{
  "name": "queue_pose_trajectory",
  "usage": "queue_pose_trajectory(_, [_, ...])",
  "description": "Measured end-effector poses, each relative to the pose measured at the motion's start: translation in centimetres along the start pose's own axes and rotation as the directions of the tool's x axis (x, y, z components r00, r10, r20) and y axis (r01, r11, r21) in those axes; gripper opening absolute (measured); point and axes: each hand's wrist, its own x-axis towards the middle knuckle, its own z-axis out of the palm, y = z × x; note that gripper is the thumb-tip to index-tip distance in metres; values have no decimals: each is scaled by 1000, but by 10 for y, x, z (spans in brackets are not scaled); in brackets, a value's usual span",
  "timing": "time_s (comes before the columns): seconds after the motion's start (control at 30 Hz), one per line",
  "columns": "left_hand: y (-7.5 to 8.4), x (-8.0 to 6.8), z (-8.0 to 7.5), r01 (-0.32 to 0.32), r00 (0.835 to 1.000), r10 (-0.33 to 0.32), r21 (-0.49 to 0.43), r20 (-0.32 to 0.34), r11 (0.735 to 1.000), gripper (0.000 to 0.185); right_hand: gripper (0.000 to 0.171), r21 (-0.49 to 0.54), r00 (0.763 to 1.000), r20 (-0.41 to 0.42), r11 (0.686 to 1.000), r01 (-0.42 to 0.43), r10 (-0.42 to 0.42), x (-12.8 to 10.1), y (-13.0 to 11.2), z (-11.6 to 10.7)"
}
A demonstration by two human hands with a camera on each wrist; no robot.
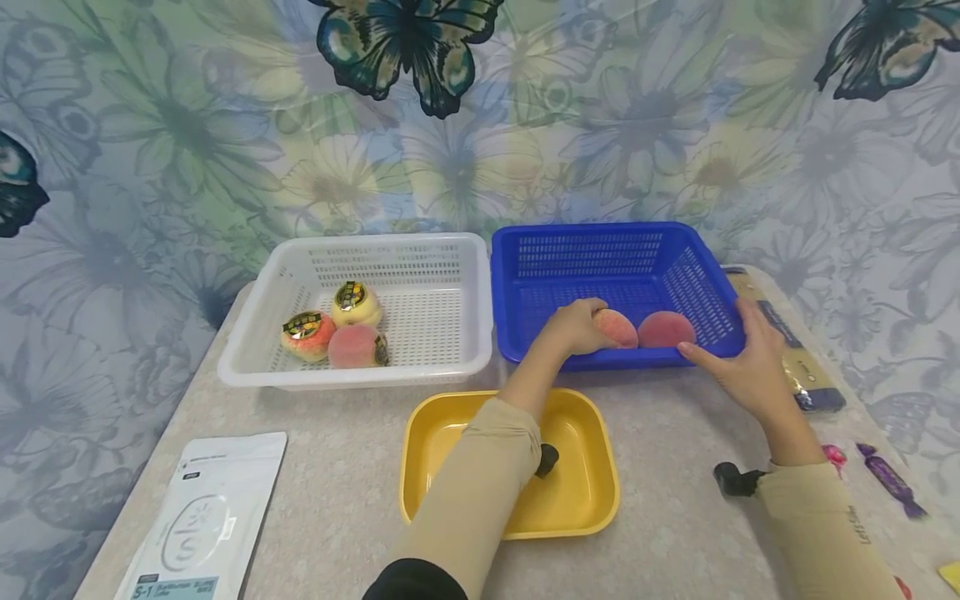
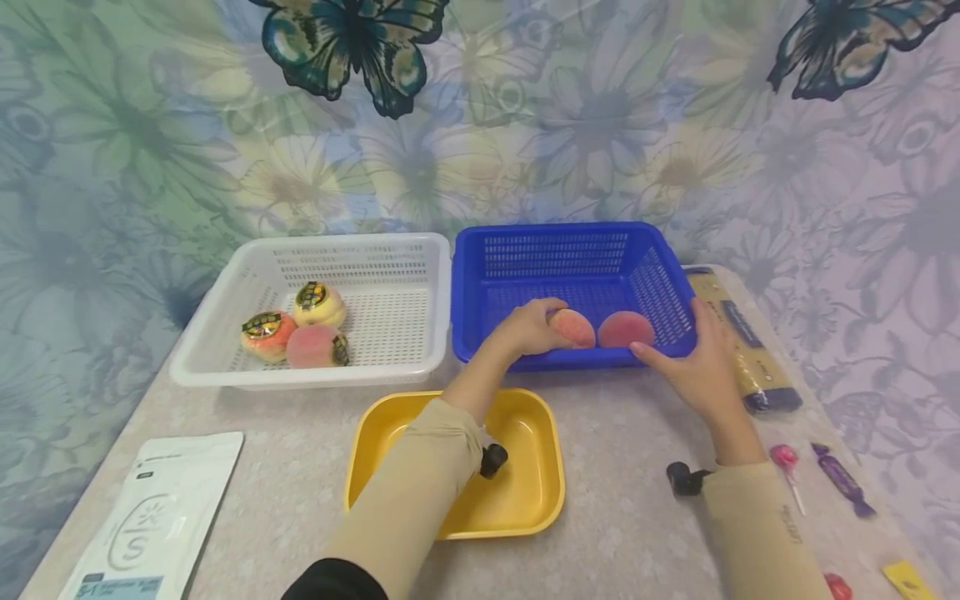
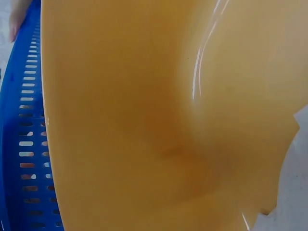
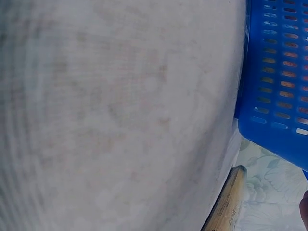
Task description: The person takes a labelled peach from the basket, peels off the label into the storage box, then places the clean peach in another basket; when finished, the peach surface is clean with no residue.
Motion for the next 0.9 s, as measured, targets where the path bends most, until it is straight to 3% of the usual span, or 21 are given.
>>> queue_pose_trajectory(0.17, [2,1,0,21,999,-22,14,45,1000,69,107,-9,1000,-6,1000,12,-12,0,0,1])
queue_pose_trajectory(0.4, [0,-2,-2,-9,997,12,-45,75,999,68,107,-1,1000,-3,1000,16,-16,0,-2,0])
queue_pose_trajectory(0.5, [0,-4,-4,-15,998,18,-47,61,999,63,107,4,1000,-2,1000,11,-11,-1,-4,0])
queue_pose_trajectory(0.73, [6,-11,-6,-17,1000,17,55,5,998,53,108,5,1000,15,1000,-6,6,-2,-6,-1])
queue_pose_trajectory(0.9, [19,-24,-19,-44,999,45,75,-20,996,52,108,-10,1000,23,1000,-13,13,-3,-7,-2])
